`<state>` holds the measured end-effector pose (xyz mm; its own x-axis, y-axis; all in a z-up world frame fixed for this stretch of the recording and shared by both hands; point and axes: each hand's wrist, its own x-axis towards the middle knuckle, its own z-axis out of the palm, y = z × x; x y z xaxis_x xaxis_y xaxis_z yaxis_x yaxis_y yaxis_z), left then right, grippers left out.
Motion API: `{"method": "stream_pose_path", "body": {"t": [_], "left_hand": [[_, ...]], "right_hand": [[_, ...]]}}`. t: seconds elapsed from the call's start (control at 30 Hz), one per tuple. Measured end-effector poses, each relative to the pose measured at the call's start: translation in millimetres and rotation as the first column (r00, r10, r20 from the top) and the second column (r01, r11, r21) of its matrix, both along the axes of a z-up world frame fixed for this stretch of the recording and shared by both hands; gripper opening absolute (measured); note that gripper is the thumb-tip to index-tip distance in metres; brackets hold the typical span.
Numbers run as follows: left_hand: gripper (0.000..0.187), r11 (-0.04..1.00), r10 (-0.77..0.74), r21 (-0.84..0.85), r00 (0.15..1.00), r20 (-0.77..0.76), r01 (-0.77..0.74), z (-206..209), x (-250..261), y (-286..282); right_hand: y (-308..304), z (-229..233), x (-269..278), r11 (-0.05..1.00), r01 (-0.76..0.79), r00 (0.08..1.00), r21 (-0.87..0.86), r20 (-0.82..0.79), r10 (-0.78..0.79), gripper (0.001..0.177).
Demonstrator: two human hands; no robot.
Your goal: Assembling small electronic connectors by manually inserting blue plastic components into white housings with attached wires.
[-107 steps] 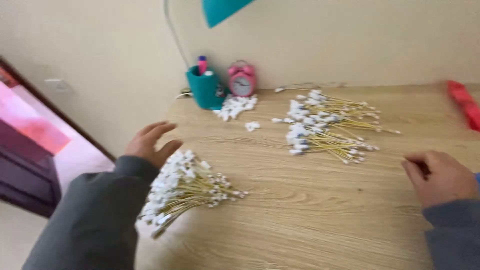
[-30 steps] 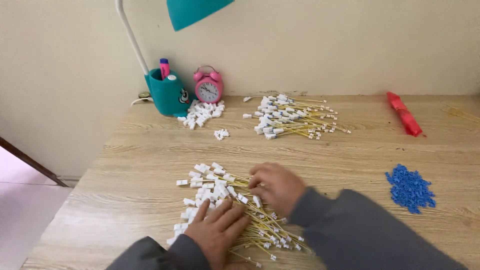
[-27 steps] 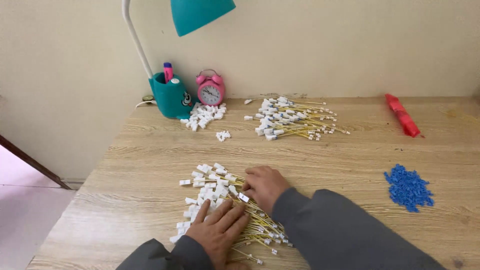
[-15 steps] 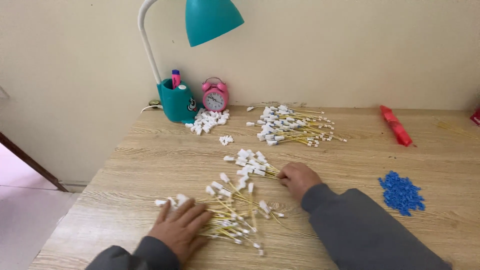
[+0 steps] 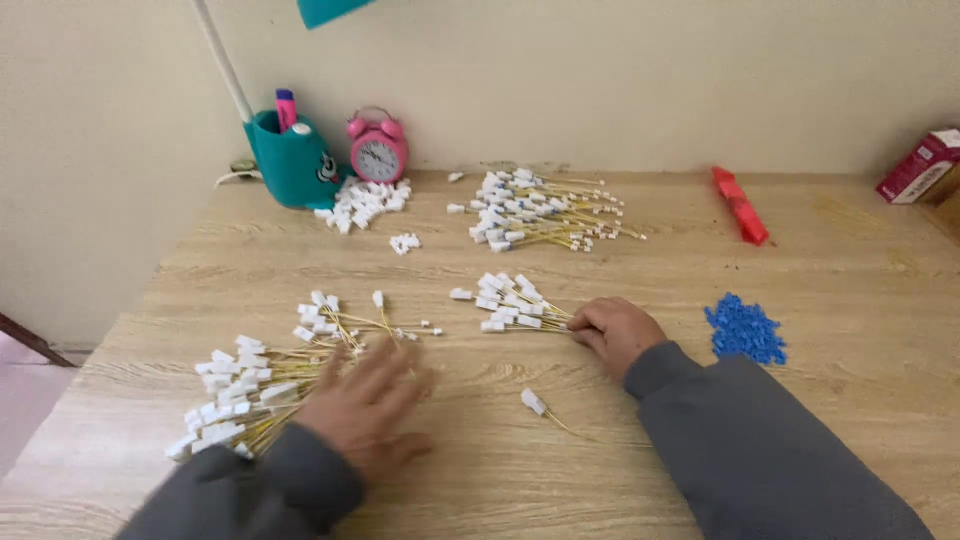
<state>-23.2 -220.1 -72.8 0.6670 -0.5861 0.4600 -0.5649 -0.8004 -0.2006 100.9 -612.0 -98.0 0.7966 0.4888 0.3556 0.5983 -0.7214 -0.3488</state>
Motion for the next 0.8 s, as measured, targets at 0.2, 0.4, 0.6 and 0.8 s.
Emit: {"method": "stream_pose_path", "body": {"t": [0.2,0.4,0.6,0.8], "left_hand": [[0.059,0.982,-0.187,-0.075,0.955,-0.231,0.175,-15,20,-71],[0.028,0.984,-0.131,-0.136,0.985,-0.109,0.116,-19,24,-58],[0.034,0.886,-0.447,-0.217,0.880,-0.162,0.410,-9,33,-129],[0.019,0.880,-0.421,-0.369,0.852,-0.311,0.300,-42,58,-132]], "right_hand": [[7,4,-21,0.998,-0.061,0.991,0.019,-0.120,0.063,0.013],[14,27,-39,0.967,-0.151,0.987,0.203,0.086,0.136,0.006],[22,85,-60,0.900,0.035,0.999,0.435,0.016,-0.046,0.011],[23,78,-71,0.649,0.213,0.948,0.730,-0.316,0.044,0.021]]}}
